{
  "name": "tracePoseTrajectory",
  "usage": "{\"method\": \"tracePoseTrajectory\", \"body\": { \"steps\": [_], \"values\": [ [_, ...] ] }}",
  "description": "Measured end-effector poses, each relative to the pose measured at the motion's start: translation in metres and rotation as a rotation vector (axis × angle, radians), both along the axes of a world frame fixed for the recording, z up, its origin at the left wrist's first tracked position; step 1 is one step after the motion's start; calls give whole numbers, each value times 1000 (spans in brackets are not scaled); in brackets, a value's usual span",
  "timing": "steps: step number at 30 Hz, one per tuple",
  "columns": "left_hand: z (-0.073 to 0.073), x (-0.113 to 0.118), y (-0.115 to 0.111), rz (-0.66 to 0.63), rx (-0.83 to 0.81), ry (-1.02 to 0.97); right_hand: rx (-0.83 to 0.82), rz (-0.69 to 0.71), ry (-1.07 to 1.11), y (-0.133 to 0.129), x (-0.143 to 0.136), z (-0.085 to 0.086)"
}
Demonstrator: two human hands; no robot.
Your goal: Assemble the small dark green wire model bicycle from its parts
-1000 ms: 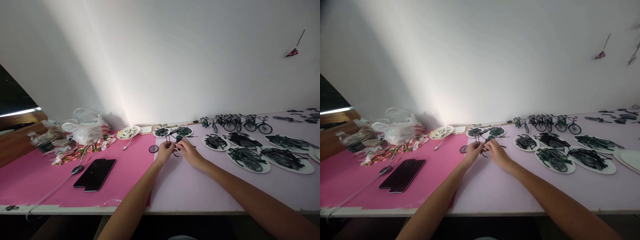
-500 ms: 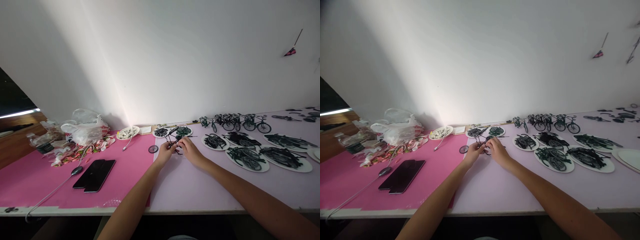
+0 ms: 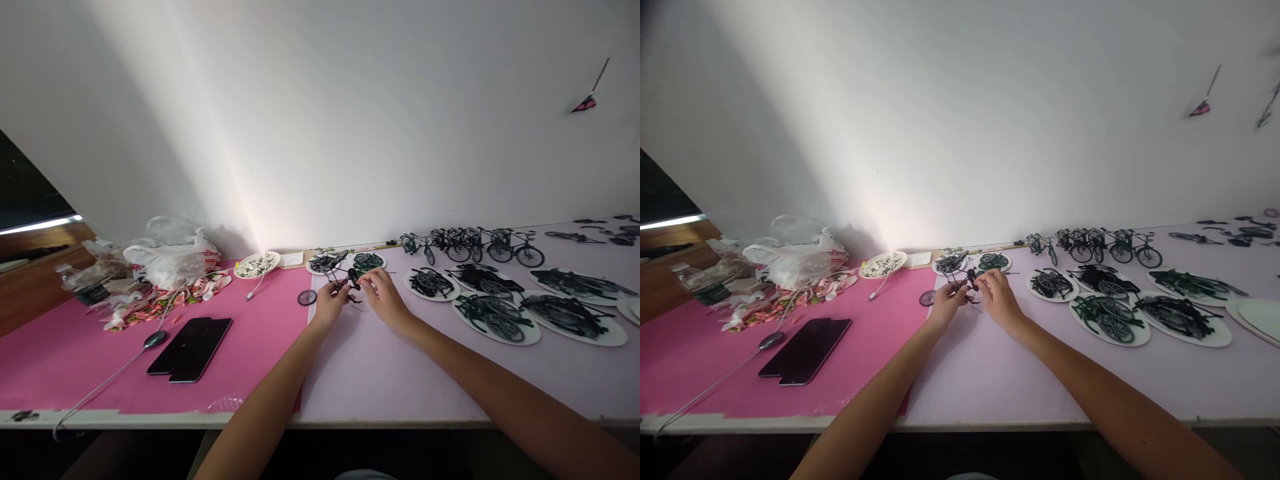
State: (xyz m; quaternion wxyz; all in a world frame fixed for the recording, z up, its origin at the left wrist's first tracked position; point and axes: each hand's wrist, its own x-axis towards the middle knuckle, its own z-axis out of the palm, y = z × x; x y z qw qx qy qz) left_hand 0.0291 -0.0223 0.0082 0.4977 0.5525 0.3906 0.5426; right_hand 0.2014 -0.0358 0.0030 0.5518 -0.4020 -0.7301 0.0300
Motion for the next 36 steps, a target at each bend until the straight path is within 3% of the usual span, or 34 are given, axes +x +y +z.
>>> {"method": "tracePoseTrajectory", "body": {
  "steps": [8, 25, 36],
  "values": [
    [-3, -1, 2, 71, 31, -50, -90, 134, -81, -4, -2, 1],
    [-4, 0, -1, 80, -21, -84, -205, 126, -21, -7, -4, 1],
    [-7, 4, 3, 81, 113, 28, -208, 116, -21, -7, -5, 0]
  ]
}}
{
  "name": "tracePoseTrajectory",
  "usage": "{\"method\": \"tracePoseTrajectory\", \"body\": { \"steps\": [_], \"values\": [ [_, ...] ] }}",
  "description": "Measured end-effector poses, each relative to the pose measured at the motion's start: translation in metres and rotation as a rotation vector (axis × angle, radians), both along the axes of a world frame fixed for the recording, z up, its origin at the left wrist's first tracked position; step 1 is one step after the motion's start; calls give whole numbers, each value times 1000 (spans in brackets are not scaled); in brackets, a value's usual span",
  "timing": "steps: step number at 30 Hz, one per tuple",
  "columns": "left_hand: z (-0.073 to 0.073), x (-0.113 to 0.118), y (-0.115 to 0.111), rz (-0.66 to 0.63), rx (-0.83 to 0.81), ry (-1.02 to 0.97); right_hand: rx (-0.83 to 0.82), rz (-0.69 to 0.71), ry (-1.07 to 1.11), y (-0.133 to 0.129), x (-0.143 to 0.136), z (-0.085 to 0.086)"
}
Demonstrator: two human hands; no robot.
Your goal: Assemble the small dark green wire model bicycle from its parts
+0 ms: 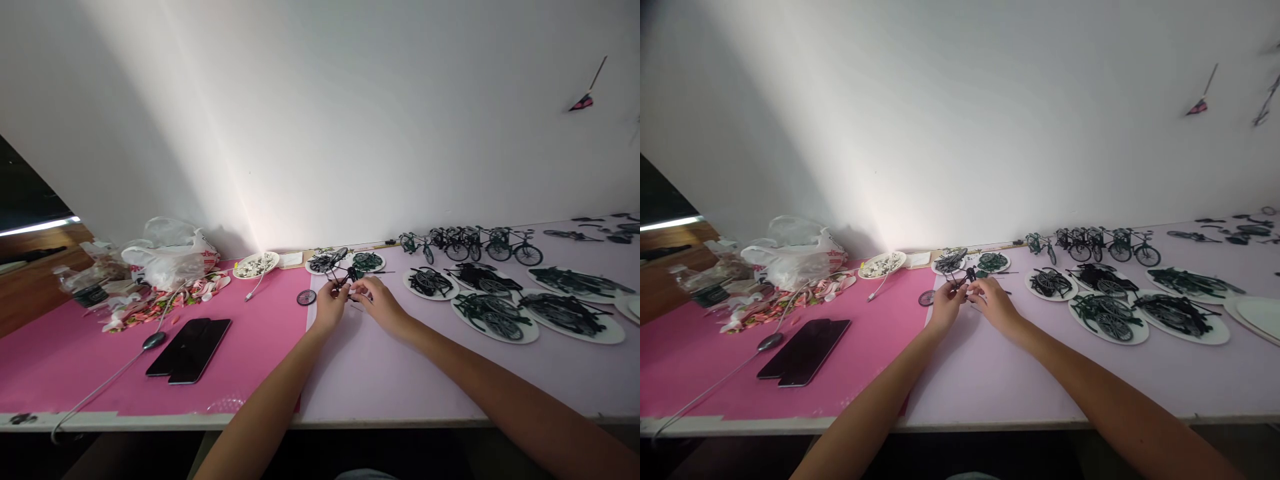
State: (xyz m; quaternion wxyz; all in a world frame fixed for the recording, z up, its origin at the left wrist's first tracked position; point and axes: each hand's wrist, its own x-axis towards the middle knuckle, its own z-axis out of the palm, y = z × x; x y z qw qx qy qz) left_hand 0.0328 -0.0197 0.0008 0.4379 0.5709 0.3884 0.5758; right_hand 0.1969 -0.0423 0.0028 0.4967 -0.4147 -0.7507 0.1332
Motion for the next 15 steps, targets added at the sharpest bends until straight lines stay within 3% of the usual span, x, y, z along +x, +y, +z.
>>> {"method": "tracePoseTrajectory", "body": {
  "steps": [15],
  "values": [
    [-5, -1, 2, 43, 66, 107, -7, -10, -57, 3, 3, -1]
  ]
}}
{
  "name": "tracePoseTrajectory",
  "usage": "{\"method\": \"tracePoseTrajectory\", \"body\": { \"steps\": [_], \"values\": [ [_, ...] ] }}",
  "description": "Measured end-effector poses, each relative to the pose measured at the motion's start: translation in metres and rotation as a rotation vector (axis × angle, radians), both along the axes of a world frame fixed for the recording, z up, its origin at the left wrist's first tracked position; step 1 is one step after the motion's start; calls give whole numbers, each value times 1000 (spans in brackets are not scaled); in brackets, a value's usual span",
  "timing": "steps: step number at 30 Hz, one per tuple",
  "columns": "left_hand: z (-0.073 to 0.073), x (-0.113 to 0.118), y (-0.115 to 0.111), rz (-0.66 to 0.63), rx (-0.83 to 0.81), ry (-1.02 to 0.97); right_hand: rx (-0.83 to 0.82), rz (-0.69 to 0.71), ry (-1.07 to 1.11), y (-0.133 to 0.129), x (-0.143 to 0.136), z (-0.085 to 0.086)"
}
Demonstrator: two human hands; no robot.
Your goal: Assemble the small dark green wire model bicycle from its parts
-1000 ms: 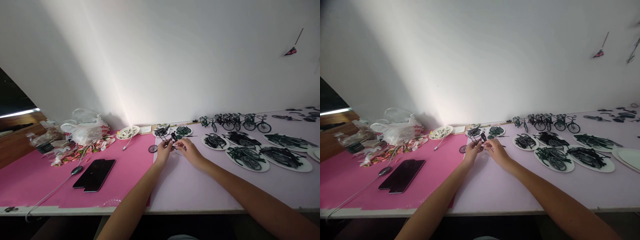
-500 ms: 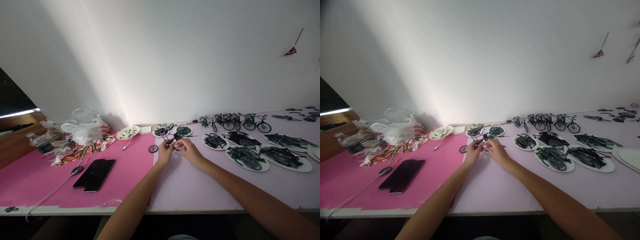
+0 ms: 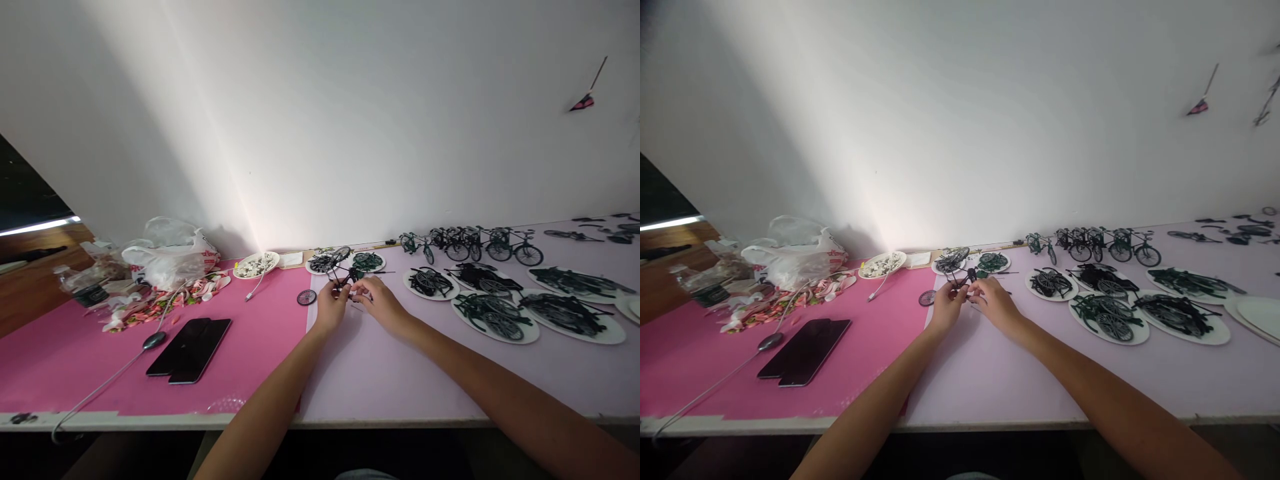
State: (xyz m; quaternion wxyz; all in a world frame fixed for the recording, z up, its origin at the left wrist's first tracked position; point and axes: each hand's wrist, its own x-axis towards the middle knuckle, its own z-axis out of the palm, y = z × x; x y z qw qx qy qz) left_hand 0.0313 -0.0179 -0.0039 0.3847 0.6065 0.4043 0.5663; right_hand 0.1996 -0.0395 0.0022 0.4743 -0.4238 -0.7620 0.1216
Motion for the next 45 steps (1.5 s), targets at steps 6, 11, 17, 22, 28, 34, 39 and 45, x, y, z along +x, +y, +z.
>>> {"method": "tracePoseTrajectory", "body": {
  "steps": [6, 11, 17, 22, 28, 34, 39, 45],
  "values": [
    [0, 1, 0, 3, 4, -20, 11, 9, 6, 1, 1, 1],
    [4, 1, -3, -56, -12, -53, 8, 56, 35, -1, 1, 4],
    [6, 3, -6, -99, -54, -101, 45, 20, 106, -1, 1, 4],
    [7, 3, -6, -98, -110, -131, -84, -50, 215, 0, -1, 0],
    [9, 2, -7, -103, -146, -160, -51, -95, 255, 2, -3, -2],
    [12, 3, -9, -97, -175, -211, -107, -150, 341, 5, -3, -6],
    [11, 3, -9, -95, -166, -206, -161, -113, 363, 5, -3, -6],
    [12, 3, -9, -132, -175, -196, -154, -93, 407, 5, -4, -5]
  ]
}}
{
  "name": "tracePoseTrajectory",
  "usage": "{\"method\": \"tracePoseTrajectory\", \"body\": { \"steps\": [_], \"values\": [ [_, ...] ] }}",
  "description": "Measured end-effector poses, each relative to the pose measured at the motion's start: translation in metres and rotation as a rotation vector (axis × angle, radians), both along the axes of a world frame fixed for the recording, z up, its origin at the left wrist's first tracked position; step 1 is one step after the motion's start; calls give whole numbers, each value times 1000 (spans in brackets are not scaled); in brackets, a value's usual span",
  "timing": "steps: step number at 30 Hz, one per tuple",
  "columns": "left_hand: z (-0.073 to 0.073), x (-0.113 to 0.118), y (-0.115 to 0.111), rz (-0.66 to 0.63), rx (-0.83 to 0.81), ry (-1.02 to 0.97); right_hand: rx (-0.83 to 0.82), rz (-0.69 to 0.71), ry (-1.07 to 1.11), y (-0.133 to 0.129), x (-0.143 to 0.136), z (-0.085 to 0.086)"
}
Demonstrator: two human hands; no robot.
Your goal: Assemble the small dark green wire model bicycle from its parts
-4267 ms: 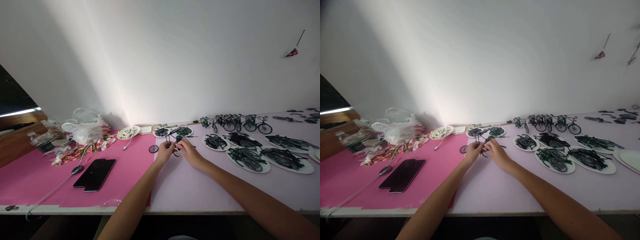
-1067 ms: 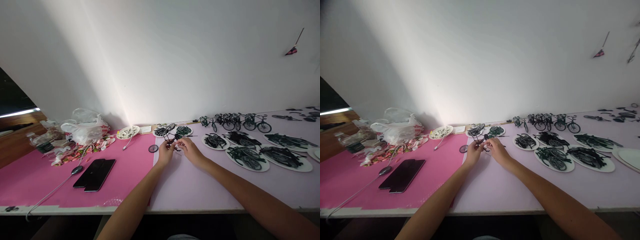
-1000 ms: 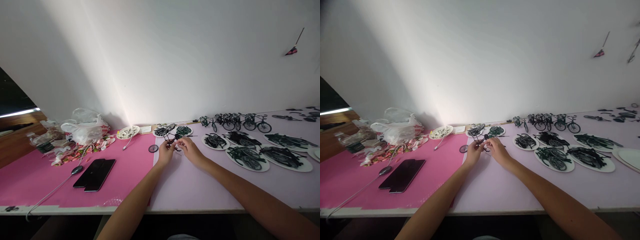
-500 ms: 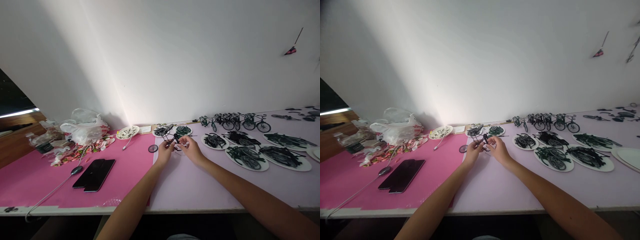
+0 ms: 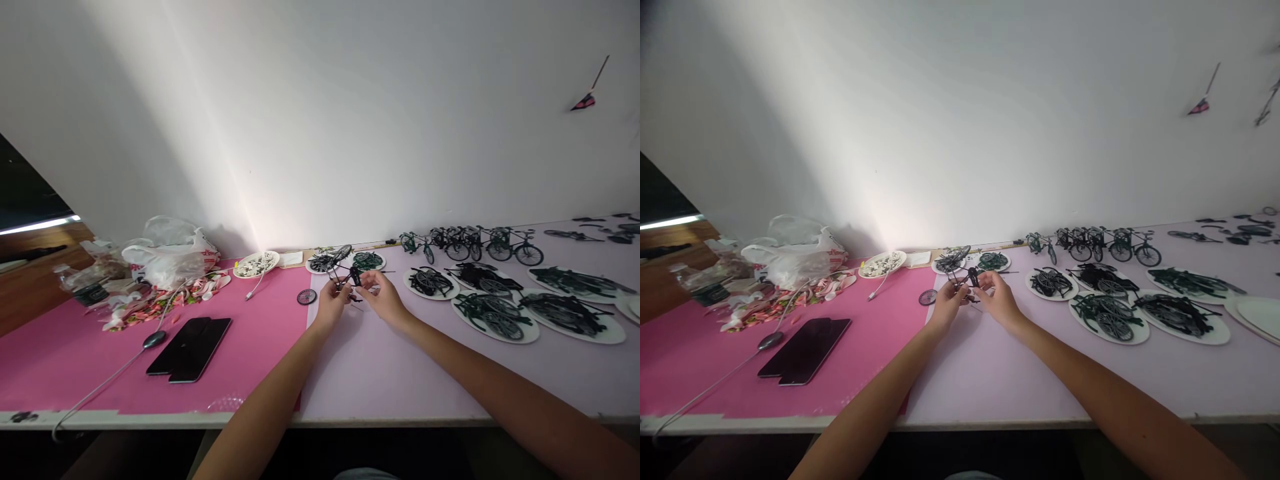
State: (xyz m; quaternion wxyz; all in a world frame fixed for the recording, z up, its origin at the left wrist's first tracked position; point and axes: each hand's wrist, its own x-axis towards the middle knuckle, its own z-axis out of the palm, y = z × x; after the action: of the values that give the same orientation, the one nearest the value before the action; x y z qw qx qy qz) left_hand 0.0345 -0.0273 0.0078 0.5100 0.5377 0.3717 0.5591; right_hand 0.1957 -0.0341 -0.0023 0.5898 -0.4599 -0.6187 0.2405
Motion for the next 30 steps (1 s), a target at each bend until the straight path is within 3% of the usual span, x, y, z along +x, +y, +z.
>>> {"method": "tracePoseTrajectory", "body": {
  "steps": [10, 18, 30],
  "values": [
    [4, -5, -6, -148, -75, -123, -104, 84, 184, 6, 4, -1],
    [6, -4, -7, -93, -116, -143, -211, 139, 314, -1, 5, 8],
    [8, -5, -8, -89, -147, -141, -192, 130, 318, -1, 4, 8]
  ]
}}
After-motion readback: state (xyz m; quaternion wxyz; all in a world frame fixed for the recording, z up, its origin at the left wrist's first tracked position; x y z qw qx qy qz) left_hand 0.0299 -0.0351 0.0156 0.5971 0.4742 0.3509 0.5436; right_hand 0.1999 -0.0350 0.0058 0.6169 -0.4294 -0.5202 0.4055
